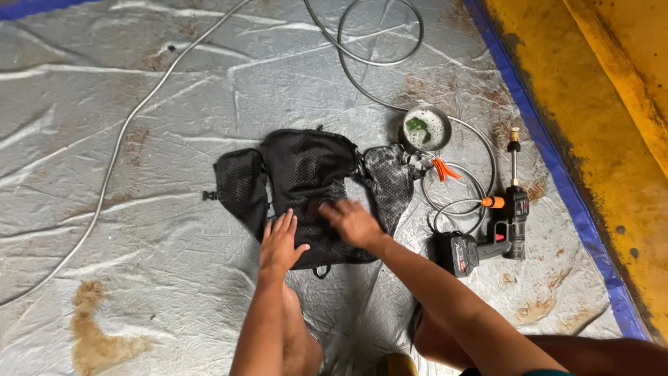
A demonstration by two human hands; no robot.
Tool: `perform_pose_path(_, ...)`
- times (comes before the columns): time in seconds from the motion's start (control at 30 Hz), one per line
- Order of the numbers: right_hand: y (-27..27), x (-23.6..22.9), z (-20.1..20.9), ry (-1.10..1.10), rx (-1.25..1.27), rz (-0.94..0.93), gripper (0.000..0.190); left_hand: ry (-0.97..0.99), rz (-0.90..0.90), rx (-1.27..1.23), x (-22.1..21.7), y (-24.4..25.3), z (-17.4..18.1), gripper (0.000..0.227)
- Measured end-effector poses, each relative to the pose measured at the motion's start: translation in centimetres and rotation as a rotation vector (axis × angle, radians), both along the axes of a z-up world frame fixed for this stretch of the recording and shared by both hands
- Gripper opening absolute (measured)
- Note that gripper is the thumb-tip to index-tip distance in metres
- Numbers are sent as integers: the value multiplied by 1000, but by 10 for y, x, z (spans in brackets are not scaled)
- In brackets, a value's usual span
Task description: The person cleans a black mesh bag by hand and using a small cleaning tool, dipping the tool into a small bowl of cleaning solution and scrubbing different sections of the bag.
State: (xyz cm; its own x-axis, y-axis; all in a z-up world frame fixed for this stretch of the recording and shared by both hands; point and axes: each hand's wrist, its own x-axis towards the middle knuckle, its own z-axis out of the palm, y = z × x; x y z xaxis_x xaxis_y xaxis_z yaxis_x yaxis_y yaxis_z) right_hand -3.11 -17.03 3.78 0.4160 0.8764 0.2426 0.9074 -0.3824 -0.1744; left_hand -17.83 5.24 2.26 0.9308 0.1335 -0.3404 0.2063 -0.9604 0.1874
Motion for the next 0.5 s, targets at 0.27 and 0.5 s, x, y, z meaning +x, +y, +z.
perform_pose_path(0.27, 7, 2, -52, 1, -24, -170, 56, 163, -16, -122, 31, 23, -29, 93)
perform_pose_path(0.5, -21, -21, -35, -83, 6, -25, 54, 295, 10, -216, 43, 29, -21, 86)
